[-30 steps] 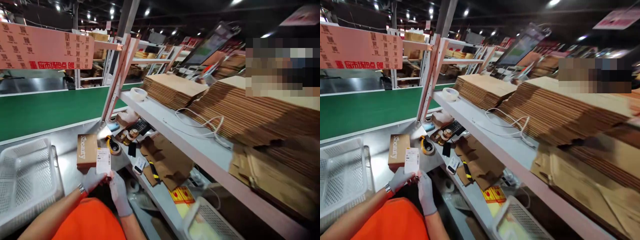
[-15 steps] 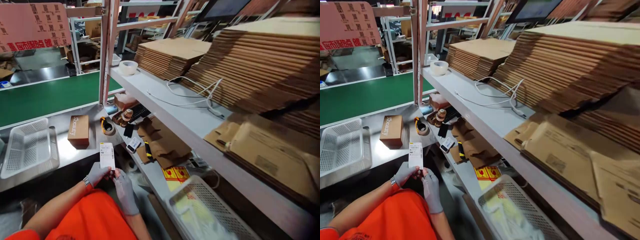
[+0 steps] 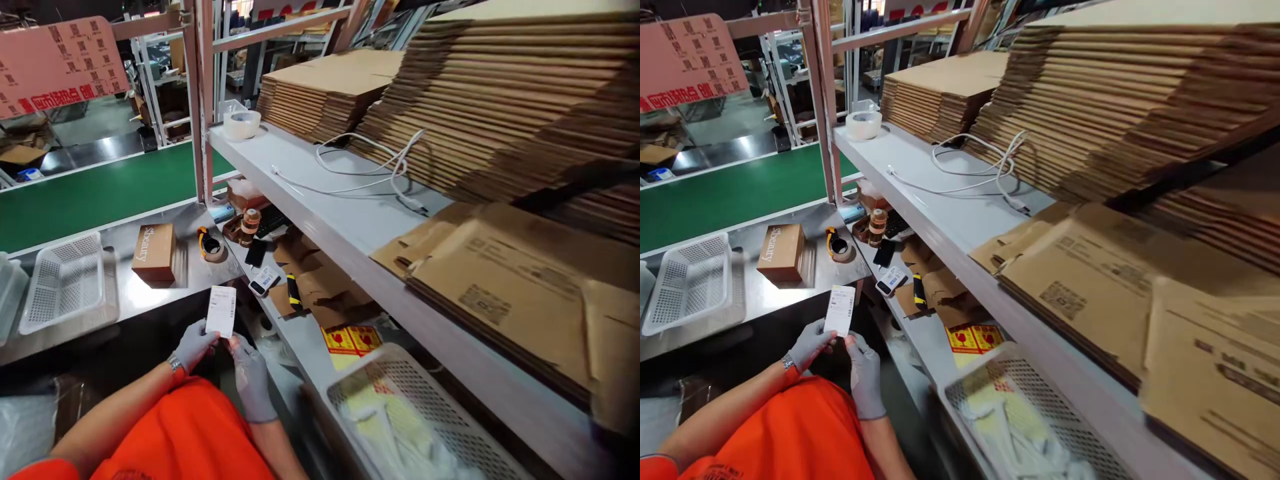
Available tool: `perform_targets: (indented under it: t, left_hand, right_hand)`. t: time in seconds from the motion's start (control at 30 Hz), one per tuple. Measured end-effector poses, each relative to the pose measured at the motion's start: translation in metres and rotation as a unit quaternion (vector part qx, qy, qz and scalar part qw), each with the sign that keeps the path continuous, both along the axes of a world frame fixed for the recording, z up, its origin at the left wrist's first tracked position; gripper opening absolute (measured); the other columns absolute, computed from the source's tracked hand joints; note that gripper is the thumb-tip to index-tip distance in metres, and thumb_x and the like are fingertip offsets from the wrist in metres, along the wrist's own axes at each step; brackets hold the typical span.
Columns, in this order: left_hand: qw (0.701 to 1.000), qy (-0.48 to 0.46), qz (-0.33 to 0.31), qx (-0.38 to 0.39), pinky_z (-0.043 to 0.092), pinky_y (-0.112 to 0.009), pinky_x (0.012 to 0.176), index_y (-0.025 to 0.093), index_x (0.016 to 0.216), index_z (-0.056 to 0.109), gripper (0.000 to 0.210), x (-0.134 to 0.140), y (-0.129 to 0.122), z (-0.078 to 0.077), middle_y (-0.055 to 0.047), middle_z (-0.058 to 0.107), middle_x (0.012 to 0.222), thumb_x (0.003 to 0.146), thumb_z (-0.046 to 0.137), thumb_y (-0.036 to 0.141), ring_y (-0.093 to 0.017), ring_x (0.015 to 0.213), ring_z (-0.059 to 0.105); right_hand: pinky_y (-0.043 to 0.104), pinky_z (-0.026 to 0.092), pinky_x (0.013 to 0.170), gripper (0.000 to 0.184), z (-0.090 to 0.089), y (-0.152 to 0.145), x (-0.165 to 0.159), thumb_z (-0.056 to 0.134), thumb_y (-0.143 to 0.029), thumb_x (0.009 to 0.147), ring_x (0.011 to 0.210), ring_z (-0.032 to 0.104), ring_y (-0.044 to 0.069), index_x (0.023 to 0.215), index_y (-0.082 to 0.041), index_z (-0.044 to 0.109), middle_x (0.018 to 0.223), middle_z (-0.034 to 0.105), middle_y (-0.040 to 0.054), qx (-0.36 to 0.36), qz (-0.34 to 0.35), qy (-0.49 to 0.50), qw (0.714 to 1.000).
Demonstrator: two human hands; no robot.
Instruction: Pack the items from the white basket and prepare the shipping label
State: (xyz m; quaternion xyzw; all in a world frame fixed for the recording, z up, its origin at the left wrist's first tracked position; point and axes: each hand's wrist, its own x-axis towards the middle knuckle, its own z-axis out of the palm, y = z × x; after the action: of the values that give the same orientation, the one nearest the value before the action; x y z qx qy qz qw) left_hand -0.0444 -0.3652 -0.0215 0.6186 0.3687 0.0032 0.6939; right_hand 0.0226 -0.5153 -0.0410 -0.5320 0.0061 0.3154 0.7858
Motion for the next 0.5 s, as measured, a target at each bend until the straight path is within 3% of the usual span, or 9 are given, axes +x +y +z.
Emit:
perform_targets:
  t: [0.1, 0.17, 0.23, 0.3, 0.4, 0.5]
  left_hand:
    - [0.974, -0.001, 0.016, 0.225, 0.054, -0.058, 0.127, 0.012, 0.149, 0.075, 0.073, -0.006, 0.001, 0.010, -0.030, 0.069, 0.159, 0.087, 0.093, 0.045, -0.043, 0.148, 0.068]
    - [0.949, -0.080, -0.056, 0.299, 0.043, -0.058, 0.139, 0.016, 0.142, 0.083, 0.056, -0.010, 0.002, 0.019, -0.026, 0.070, 0.163, 0.094, 0.086, 0.045, -0.044, 0.161, 0.058]
    - [0.940, -0.132, -0.135, 0.283, 0.049, -0.056, 0.134, 0.020, 0.119, 0.092, 0.037, -0.012, 0.001, 0.025, -0.021, 0.083, 0.141, 0.102, 0.077, 0.050, -0.040, 0.149, 0.068]
    - [0.950, -0.126, -0.162, 0.236, 0.059, -0.051, 0.118, 0.022, 0.101, 0.093, 0.037, -0.011, -0.001, 0.025, -0.016, 0.088, 0.118, 0.105, 0.071, 0.052, -0.035, 0.124, 0.079]
    - [0.978, -0.073, -0.109, 0.162, 0.061, -0.044, 0.097, 0.020, 0.088, 0.088, 0.037, -0.005, -0.001, 0.015, -0.012, 0.086, 0.099, 0.098, 0.075, 0.053, -0.030, 0.097, 0.078]
    - [0.999, -0.036, -0.010, 0.024, 0.060, -0.041, 0.083, 0.023, 0.068, 0.067, 0.041, 0.000, 0.004, 0.003, -0.009, 0.072, 0.073, 0.088, 0.081, 0.056, -0.027, 0.082, 0.072]
  right_hand:
    - [0.048, 0.064, 0.111, 0.048, -0.006, -0.003, 0.001, 0.096, -0.067, 0.080, 0.116, 0.080, 0.032, 0.107, -0.027, 0.093, 0.114, 0.091, 0.0099, -0.014, -0.002, -0.016, 1.000]
    - [0.047, 0.064, 0.109, 0.042, -0.008, -0.006, 0.002, 0.090, -0.065, 0.087, 0.114, 0.079, 0.032, 0.105, -0.027, 0.093, 0.116, 0.091, 0.0103, -0.036, 0.017, -0.062, 0.997]
    - [0.046, 0.064, 0.104, 0.036, -0.009, -0.007, 0.003, 0.085, -0.062, 0.092, 0.110, 0.080, 0.031, 0.098, -0.027, 0.092, 0.113, 0.089, 0.0103, -0.060, 0.038, -0.119, 0.990]
    - [0.043, 0.064, 0.098, 0.033, -0.009, -0.008, 0.004, 0.083, -0.058, 0.091, 0.104, 0.080, 0.030, 0.090, -0.026, 0.091, 0.108, 0.088, 0.0099, -0.079, 0.052, -0.153, 0.984]
    - [0.039, 0.061, 0.087, 0.031, -0.011, -0.007, 0.002, 0.083, -0.053, 0.091, 0.094, 0.077, 0.027, 0.083, -0.024, 0.089, 0.099, 0.085, 0.0084, -0.079, 0.075, -0.163, 0.981]
    - [0.042, 0.062, 0.081, 0.035, -0.016, -0.007, -0.002, 0.080, -0.055, 0.095, 0.085, 0.076, 0.027, 0.083, -0.022, 0.087, 0.089, 0.084, 0.0092, -0.055, 0.071, -0.156, 0.984]
